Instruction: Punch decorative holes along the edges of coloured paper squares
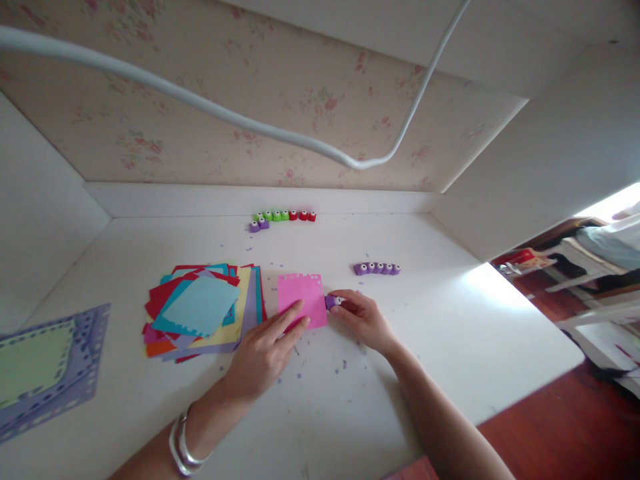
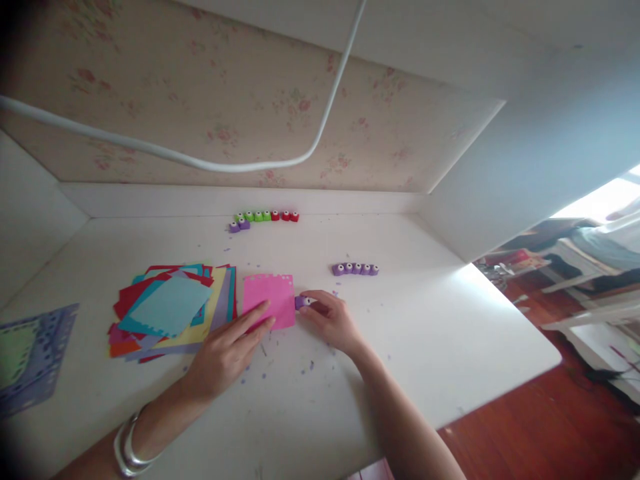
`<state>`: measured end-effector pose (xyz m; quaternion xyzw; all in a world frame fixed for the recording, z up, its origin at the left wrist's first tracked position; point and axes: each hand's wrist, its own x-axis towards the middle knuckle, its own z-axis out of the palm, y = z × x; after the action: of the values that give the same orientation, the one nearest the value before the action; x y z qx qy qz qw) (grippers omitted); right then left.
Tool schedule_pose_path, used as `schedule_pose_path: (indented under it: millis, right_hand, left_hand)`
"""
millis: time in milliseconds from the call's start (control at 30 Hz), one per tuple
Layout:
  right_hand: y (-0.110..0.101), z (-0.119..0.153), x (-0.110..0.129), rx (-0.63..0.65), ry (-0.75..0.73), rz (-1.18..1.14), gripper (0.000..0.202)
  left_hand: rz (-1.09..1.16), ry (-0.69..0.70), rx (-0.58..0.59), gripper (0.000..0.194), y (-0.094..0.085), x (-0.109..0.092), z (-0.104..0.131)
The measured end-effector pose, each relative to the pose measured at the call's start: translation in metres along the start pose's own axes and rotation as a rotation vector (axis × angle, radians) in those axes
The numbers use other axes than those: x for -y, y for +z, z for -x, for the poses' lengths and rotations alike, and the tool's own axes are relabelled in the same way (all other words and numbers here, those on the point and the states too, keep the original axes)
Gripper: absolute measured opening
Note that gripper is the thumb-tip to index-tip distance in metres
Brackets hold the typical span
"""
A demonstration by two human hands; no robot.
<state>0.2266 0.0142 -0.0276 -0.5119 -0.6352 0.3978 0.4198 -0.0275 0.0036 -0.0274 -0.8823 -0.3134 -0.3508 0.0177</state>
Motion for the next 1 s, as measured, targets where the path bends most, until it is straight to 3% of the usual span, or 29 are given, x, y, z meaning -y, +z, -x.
schedule_pose_path:
  millis: [267, 667, 800, 1000]
  right_hand:
    - [0.0, -0.001, 0.004, 0.008, -0.049, 0.029, 0.027]
    - [-0.004, 0.0, 0.014, 0.108, -0.176, 0.341, 0.029]
    - [-0.005, -0.001, 0.019, 0.113, -0.132, 0.326, 0.028]
    - [-0.007, -0.007, 0.024, 0.007, 0.021, 0.288, 0.026]
  left_hand:
    - [0.006, 0.014, 0.028, 0.04, 0.001, 0.0, -0.001]
    - [0.004, -0.038, 0.2, 0.029, 0.005, -0.008, -0.007]
    - [0.035, -0.107, 0.251, 0.031, 0.003, -0.016, -0.011]
    - [0.068, -0.158, 0.202, 0.027, -0.003, -0.019, -0.011]
